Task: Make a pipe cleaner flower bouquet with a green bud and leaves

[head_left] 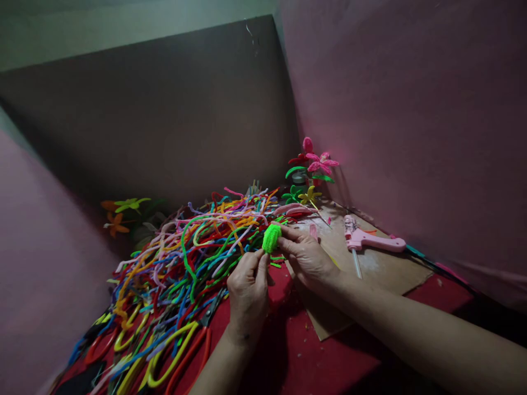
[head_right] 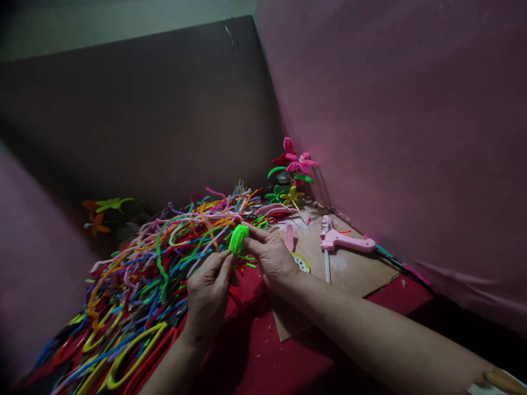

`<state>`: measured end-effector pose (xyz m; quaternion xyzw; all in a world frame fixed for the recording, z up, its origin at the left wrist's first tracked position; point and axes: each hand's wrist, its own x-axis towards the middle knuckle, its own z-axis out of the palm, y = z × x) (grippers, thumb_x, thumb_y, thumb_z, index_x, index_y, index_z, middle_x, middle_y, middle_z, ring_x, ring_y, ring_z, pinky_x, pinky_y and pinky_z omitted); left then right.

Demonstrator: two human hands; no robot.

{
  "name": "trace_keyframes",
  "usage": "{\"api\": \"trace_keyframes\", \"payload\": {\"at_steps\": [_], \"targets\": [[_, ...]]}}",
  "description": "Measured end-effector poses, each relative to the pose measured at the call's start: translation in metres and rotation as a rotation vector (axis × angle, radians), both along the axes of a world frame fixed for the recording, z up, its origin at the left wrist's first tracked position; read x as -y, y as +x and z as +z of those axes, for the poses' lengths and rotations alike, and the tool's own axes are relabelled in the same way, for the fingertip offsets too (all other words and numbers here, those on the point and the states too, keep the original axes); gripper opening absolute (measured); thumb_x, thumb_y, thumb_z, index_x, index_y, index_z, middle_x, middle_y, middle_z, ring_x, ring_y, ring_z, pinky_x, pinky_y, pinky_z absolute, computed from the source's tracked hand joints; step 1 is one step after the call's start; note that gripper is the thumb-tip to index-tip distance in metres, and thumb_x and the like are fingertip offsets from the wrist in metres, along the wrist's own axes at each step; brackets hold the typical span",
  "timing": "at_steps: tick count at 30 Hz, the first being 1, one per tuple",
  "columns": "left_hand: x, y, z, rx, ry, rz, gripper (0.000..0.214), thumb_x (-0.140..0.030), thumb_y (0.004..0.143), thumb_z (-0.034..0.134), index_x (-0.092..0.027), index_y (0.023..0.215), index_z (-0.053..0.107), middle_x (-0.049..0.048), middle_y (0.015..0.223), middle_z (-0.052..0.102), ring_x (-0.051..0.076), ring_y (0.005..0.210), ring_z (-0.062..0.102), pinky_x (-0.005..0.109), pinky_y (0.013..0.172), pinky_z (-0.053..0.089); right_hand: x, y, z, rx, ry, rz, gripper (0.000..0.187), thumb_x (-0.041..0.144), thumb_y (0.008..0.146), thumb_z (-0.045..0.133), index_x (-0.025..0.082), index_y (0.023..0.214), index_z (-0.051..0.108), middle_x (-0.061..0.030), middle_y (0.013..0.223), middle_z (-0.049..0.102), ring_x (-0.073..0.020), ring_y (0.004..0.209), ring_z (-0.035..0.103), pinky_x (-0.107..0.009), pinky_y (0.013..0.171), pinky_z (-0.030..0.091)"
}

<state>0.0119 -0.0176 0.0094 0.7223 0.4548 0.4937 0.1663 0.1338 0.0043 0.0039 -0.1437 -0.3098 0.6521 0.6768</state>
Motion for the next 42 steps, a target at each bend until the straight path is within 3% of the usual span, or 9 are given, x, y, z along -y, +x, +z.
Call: {"api": "trace_keyframes", "payload": {"at_steps": [9,18,27,34,38,42], "targets": [[-0.0027,-0.0018,-0.0017,0.0,-0.003,0.033,0.015,-0.028,0.081,0.053,-0.02,0.079,0.066,-0.0011,0.058,0.054,0.012,0.051,0.049,0.023,0.056,0.039,-0.0019,0.0007,-0.005,0.066,0.002,-0.001,0.032,0.023,0.063,0.076,0.023,0.095,0.071,-0.0004,0.086,0.071,-0.0156,0.084,0.062,-0.03,0.085,0.044],[0.0004,-0.0018,0.0023,-0.112,0.075,0.062,0.015,-0.025,0.081,0.052,-0.019,0.082,0.066,0.0011,0.062,0.057,0.014,0.059,0.053,0.024,0.061,0.04,0.0021,0.0018,-0.0005,0.091,0.063,-0.005,0.03,0.028,0.062,0.077,0.021,0.09,0.072,-0.0008,0.083,0.07,-0.0157,0.076,0.062,-0.031,0.078,0.047],[-0.0042,-0.0065,0.0031,-0.102,0.157,0.056,0.014,-0.025,0.08,0.053,-0.02,0.08,0.066,0.0031,0.075,0.06,0.015,0.067,0.055,0.024,0.064,0.042,0.0008,0.0021,0.0004,0.098,-0.007,-0.062,0.023,0.026,0.055,0.08,0.018,0.074,0.07,0.0006,0.069,0.067,-0.0137,0.068,0.06,-0.031,0.076,0.046],[0.0012,-0.0007,0.0042,-0.066,0.017,0.083,0.015,-0.025,0.081,0.051,-0.019,0.087,0.064,-0.0026,0.054,0.056,0.012,0.047,0.052,0.022,0.053,0.04,-0.0017,-0.0034,-0.0048,0.085,-0.01,-0.036,0.022,0.025,0.054,0.08,0.016,0.073,0.073,0.0007,0.061,0.065,-0.0116,0.061,0.056,-0.028,0.069,0.043],[-0.0006,0.0,0.0033,-0.045,-0.011,0.082,0.013,-0.026,0.081,0.051,-0.019,0.079,0.062,-0.0037,0.051,0.053,0.011,0.045,0.051,0.021,0.051,0.04,-0.0015,-0.0041,-0.0058,0.111,-0.042,-0.023,0.021,0.025,0.056,0.078,0.016,0.074,0.073,0.0005,0.061,0.065,-0.0097,0.058,0.051,-0.024,0.06,0.039],[-0.0011,-0.0005,0.0027,-0.027,-0.041,0.096,0.014,-0.028,0.081,0.051,-0.019,0.084,0.062,-0.0042,0.049,0.053,0.011,0.044,0.05,0.021,0.05,0.04,0.0039,-0.0021,-0.0044,0.211,0.007,-0.012,0.022,0.027,0.059,0.076,0.016,0.077,0.073,0.0015,0.062,0.063,-0.0081,0.058,0.046,-0.023,0.059,0.036]]}}
